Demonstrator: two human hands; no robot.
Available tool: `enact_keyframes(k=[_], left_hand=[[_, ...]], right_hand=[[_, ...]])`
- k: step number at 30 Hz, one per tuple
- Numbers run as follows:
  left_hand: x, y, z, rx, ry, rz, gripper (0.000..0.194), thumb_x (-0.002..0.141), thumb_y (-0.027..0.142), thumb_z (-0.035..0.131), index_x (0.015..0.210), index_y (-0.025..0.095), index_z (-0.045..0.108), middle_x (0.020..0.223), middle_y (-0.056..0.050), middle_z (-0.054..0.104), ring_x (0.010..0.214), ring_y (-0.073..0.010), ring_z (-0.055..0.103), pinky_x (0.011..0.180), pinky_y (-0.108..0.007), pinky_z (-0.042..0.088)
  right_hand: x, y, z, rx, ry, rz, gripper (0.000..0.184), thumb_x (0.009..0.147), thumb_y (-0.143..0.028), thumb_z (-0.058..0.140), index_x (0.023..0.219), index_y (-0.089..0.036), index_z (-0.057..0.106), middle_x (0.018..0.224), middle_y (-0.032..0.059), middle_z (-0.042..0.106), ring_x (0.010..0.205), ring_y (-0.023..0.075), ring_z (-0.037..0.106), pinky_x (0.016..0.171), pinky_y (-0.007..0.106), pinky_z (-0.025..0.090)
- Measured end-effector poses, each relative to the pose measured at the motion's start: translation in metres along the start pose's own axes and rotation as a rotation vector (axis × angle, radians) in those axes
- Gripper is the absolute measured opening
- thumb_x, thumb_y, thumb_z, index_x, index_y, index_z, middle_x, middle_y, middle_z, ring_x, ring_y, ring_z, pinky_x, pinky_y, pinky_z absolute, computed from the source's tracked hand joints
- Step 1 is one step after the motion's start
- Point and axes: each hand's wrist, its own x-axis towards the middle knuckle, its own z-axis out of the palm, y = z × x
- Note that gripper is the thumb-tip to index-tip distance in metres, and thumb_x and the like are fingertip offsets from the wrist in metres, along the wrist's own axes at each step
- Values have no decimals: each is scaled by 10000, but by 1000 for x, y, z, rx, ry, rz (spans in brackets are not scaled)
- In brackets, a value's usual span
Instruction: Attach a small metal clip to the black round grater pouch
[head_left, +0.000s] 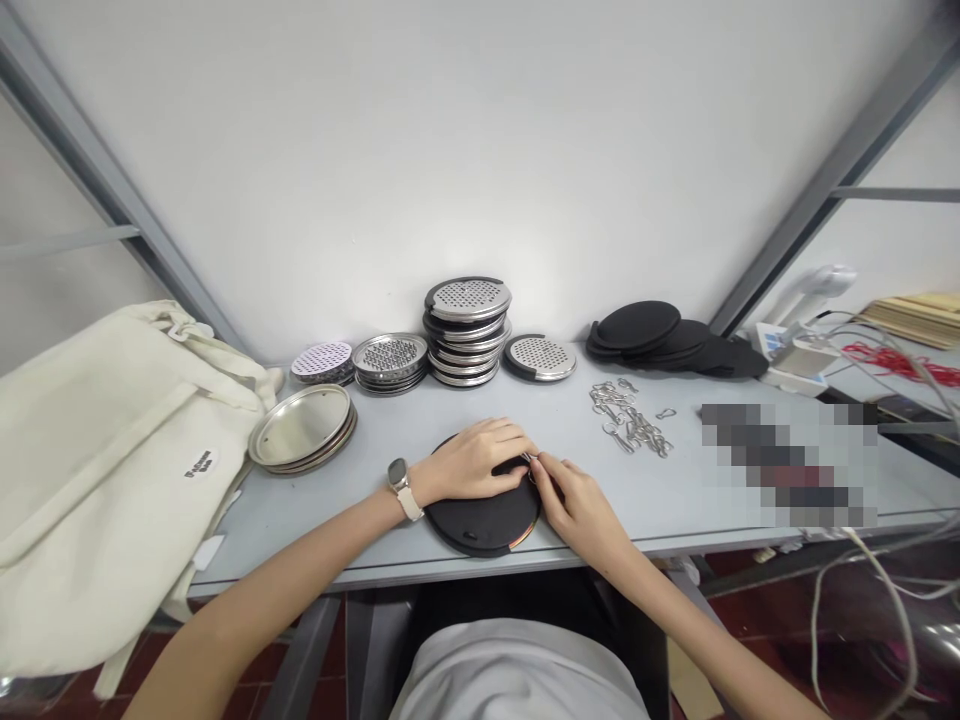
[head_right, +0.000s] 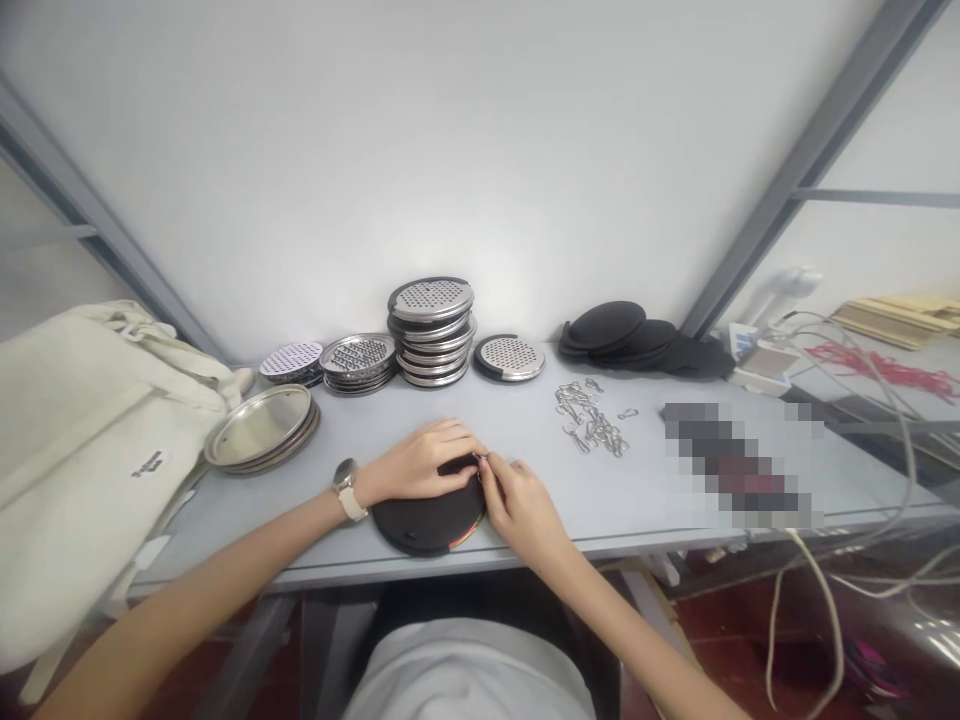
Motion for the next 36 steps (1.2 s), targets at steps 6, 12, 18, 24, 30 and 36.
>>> enact_keyframes(k=[6,12,18,24,30,36], left_hand=[[-1,-1,1,-33,12,-29,217,837,165,523,1051,157,561,971,-62,617,927,-188,545,898,-323,414],[-1,0,1,-178,-1,-20,256,861,130,469,1103,162,544,984,-75,617,941,-179,568,865,-304,449],[-1,-1,0,-249,1,-25,298,854,120,484,1143,167,539,1025,-77,628,966,-177,578,878,-304,460],[-1,-2,2,-278,15,-38,310,851,126,504,1156,171,535,1031,-72,635,974,-174,586,889,-302,461],[-1,-1,2,-250,7,-16,303,855,117,491,1154,148,529,1021,-79,619,961,-169,575,873,-286,457],[-1,0,2,-196,6,-11,311,850,115,488,1157,152,518,1042,-84,608,969,-177,566,885,-294,447]], right_hand=[[-1,0,-1,37,-7,14,283,977,-296,279,823,-207,499,679,34,563,649,192,532,631,288,399],[1,1,-1,87,-9,31,271,974,-293,279,783,-216,456,654,10,530,605,174,508,593,267,377],[0,2,-1,117,-16,46,269,972,-307,283,777,-218,444,659,11,530,612,174,504,596,267,370],[0,2,-2,144,-10,54,254,966,-312,304,794,-217,465,667,15,542,612,175,503,590,268,365],[0,0,-3,179,2,64,253,964,-316,318,781,-213,460,665,8,534,615,161,512,566,253,355],[-1,-2,-5,183,21,61,255,963,-316,322,765,-213,445,651,1,524,590,148,505,551,244,356]])
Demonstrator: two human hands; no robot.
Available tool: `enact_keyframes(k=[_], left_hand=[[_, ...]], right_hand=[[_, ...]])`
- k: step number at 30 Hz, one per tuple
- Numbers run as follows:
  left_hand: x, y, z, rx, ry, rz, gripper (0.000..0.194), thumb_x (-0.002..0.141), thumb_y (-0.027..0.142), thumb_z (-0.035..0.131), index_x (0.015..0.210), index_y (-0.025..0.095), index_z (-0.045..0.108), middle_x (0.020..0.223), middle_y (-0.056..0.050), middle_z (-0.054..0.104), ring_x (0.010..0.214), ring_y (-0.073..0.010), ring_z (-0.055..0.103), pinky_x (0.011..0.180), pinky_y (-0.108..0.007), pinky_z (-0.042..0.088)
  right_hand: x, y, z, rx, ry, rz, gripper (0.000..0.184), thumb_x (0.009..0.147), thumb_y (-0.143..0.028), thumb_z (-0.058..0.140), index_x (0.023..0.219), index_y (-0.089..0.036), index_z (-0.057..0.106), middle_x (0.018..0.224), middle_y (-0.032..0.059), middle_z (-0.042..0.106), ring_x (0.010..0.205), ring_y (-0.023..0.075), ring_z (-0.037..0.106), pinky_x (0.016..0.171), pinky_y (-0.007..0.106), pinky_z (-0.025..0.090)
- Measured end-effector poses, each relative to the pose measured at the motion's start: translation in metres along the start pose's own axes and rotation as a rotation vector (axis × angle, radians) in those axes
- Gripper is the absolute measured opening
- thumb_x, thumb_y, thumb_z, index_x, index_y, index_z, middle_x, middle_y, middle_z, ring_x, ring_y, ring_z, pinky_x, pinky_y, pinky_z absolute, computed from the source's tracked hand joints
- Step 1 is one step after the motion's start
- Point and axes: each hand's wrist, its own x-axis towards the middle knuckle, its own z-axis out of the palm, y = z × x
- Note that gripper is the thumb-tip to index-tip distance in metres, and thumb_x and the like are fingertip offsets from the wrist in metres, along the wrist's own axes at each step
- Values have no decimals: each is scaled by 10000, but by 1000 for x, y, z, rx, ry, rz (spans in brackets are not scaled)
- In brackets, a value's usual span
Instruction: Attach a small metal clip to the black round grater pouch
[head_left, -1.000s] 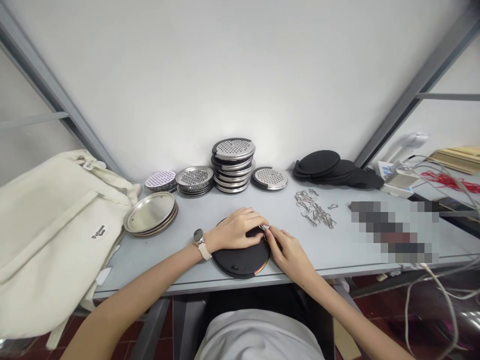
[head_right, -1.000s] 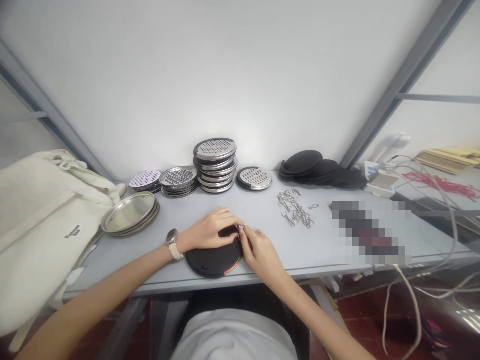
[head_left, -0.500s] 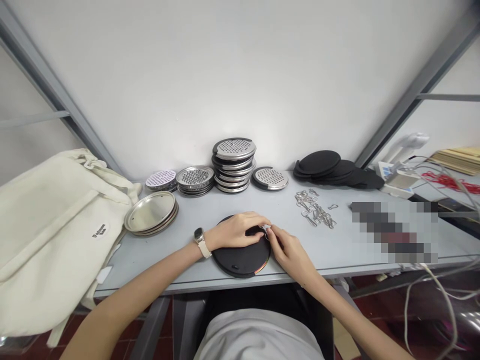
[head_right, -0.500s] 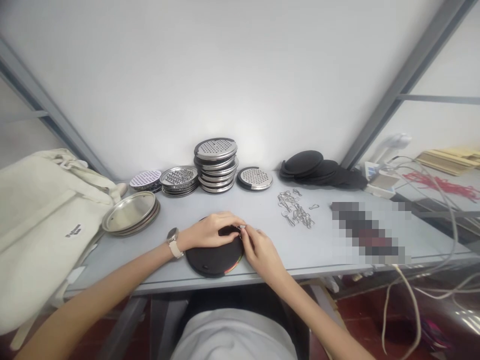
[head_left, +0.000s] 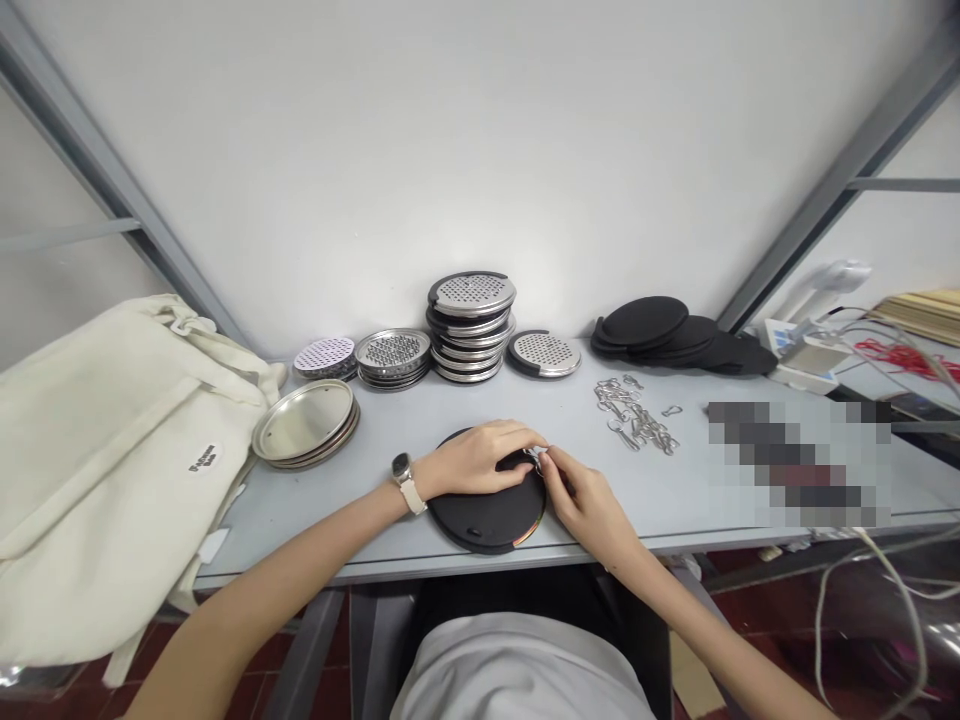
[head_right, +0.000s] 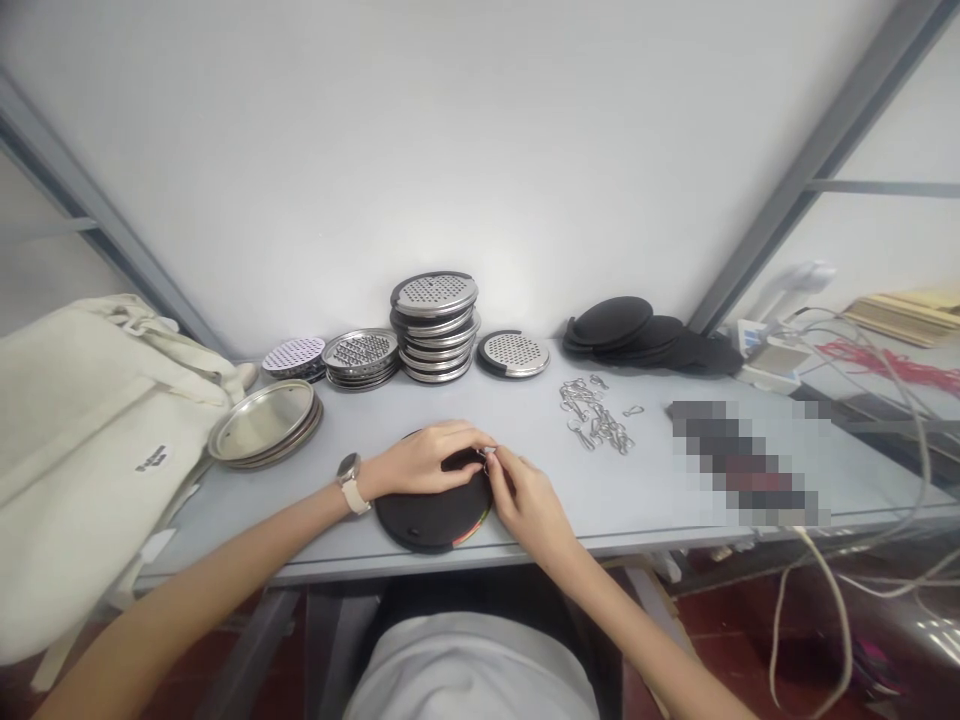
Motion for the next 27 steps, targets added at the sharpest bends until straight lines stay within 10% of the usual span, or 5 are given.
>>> enact_keyframes(k=[27], left_hand=[[0,-2,1,-79,2,-22,281,845,124,490,1122,156,524,1002,-79,614,958,-176,574,872,-304,458]], right_hand=[[0,5,3,-98,-4,-41,239,973,-307,289,839,-215,465,656,11,523,586,162,518,565,253,402]])
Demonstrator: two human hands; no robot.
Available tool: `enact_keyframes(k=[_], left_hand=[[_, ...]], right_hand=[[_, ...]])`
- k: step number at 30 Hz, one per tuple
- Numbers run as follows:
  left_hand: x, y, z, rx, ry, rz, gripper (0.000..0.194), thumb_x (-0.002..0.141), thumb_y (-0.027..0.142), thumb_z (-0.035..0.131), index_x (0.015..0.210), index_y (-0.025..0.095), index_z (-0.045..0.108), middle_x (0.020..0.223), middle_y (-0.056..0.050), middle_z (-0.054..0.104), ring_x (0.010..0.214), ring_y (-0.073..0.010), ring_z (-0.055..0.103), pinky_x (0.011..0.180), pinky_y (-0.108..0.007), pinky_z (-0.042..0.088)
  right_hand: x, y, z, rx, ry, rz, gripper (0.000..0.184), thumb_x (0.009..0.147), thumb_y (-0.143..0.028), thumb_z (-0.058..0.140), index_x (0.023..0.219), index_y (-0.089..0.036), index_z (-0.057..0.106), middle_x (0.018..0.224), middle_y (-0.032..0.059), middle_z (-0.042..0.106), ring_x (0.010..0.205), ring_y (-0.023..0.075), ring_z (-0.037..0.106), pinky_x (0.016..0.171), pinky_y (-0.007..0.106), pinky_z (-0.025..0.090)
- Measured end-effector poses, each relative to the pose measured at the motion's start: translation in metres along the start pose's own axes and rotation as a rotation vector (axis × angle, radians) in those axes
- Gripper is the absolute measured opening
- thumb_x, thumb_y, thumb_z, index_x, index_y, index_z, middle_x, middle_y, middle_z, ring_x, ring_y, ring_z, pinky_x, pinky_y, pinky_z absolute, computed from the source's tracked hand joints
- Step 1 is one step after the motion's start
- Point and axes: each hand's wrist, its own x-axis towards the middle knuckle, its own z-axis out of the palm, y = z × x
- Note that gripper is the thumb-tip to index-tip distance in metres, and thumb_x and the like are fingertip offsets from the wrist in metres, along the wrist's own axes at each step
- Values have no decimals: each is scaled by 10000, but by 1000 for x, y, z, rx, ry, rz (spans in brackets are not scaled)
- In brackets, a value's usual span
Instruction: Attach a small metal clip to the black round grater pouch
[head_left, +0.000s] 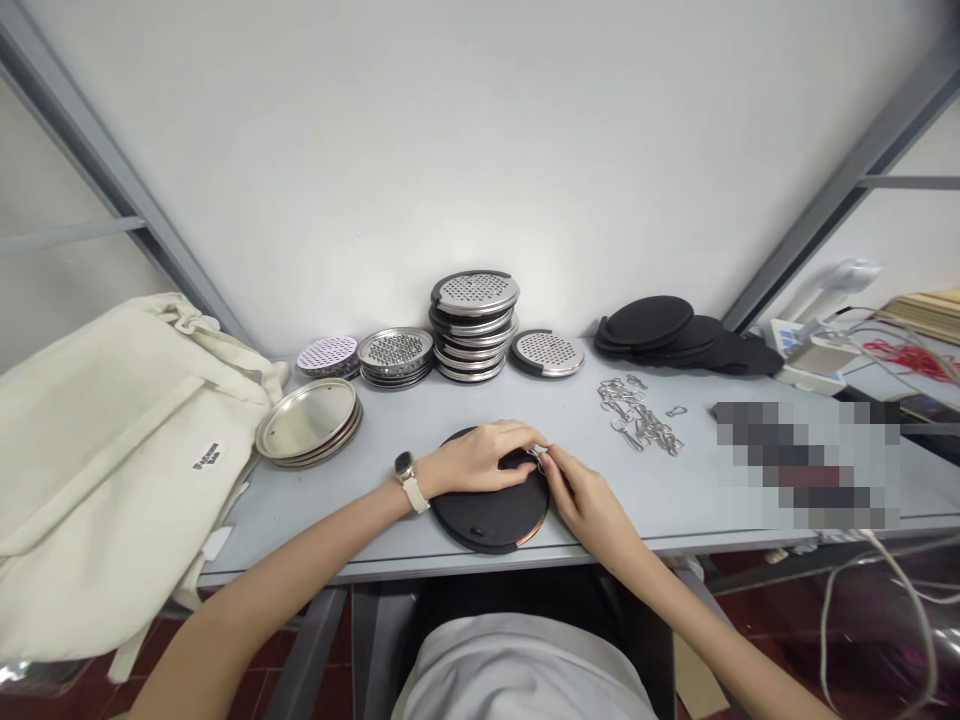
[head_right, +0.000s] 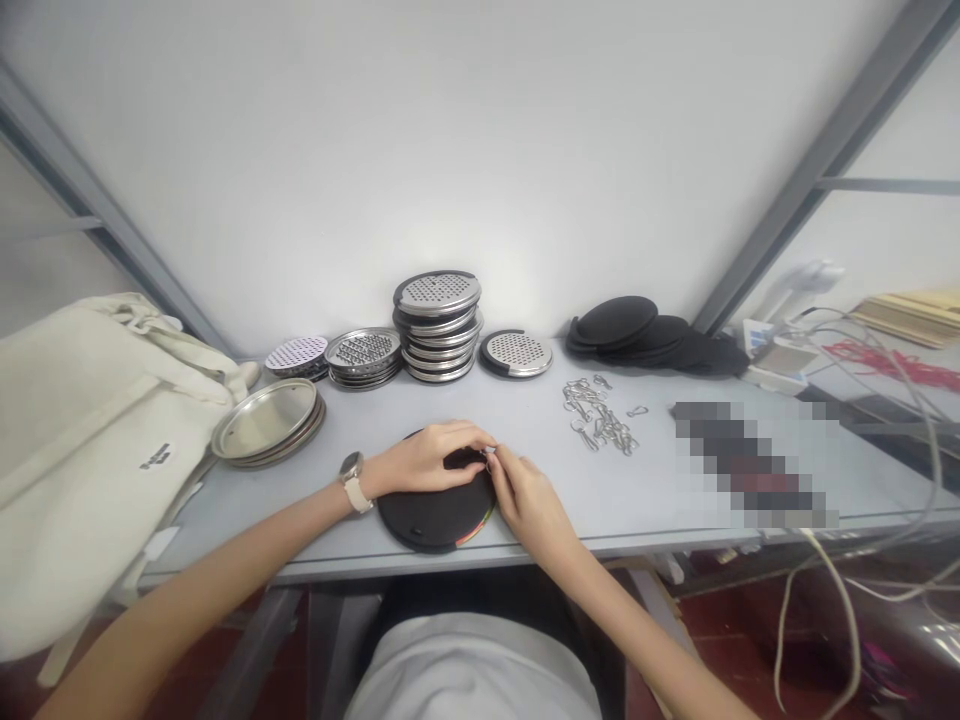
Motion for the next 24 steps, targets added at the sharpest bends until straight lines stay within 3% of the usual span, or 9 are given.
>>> enact_keyframes(k=[8,16,24], left_hand=[[1,1,0,74,-1,-7,242,829,123,512,1069,153,537,993,-78,606,953,-187,559,879,-315,444],[1,0,1,10,8,-5,241,833,114,501,1070,145,531,967,-73,606,937,-173,569,853,-297,459],[0,1,0,-19,11,-24,259,836,121,505,1091,157,532,993,-75,621,956,-178,586,873,-306,465]], right_hand=[[2,-2,0,-79,-9,-51,246,961,-278,311,888,-196,530,659,27,547,597,174,536,571,259,410],[1,-1,1,-85,2,-67,259,964,-275,318,948,-190,561,686,40,574,636,184,557,598,265,424],[0,-1,0,-31,1,-15,254,968,-290,294,847,-208,502,655,22,535,602,172,534,562,257,404]])
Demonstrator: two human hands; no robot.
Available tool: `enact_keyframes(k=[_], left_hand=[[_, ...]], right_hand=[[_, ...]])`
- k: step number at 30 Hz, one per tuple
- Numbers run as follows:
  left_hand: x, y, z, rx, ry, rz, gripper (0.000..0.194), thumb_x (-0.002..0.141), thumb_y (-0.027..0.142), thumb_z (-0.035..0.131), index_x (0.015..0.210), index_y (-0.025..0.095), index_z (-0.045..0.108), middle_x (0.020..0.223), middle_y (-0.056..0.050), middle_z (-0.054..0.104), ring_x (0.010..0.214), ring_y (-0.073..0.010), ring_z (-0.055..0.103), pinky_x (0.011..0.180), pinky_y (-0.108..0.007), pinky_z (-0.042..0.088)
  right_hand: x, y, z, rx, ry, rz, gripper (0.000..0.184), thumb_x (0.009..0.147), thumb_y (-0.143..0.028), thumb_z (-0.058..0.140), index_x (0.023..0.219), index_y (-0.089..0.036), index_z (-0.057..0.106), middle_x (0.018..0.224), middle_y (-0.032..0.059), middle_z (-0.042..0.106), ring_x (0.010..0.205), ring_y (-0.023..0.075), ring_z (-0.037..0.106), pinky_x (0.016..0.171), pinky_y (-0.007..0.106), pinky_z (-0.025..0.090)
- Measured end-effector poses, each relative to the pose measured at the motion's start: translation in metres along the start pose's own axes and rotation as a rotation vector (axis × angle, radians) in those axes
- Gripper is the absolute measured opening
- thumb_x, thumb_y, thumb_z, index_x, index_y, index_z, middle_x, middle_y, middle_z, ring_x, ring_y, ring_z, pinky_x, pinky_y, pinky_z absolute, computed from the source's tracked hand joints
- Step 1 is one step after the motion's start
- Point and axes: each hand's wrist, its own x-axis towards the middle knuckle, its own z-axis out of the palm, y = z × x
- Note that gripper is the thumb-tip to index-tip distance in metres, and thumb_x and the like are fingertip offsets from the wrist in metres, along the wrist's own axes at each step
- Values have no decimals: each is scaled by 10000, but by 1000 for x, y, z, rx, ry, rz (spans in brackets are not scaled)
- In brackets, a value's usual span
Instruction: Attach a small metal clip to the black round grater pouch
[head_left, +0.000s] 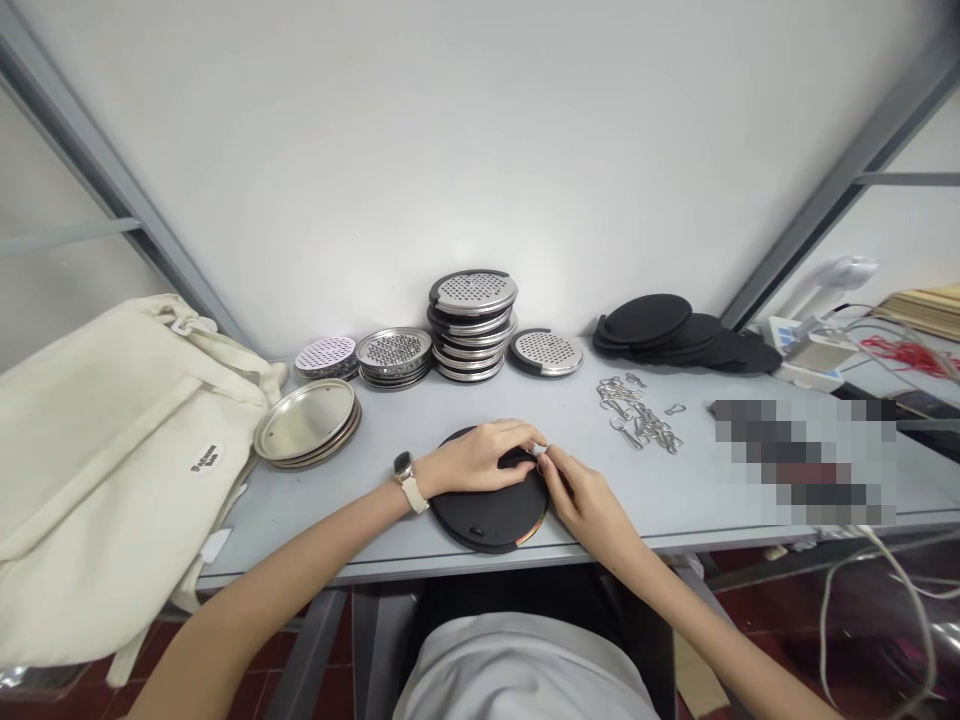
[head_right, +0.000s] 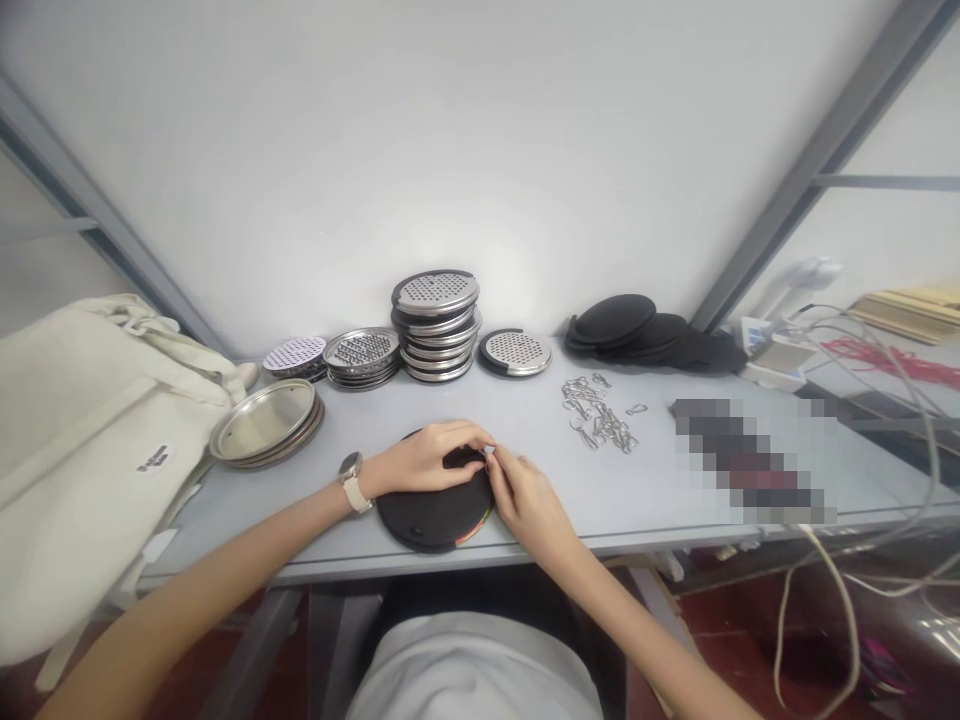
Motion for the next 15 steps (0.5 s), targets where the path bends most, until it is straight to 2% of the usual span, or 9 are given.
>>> enact_keyframes(k=[15], left_hand=[[1,0,1,4,-8,17,270,835,125,507,1103,158,518,998,-78,608,950,-177,573,867,-306,460]], right_hand=[[0,-1,1,51,-5,11,223,969,-295,287,815,-223,432,645,1,494,568,155,485,548,248,388]])
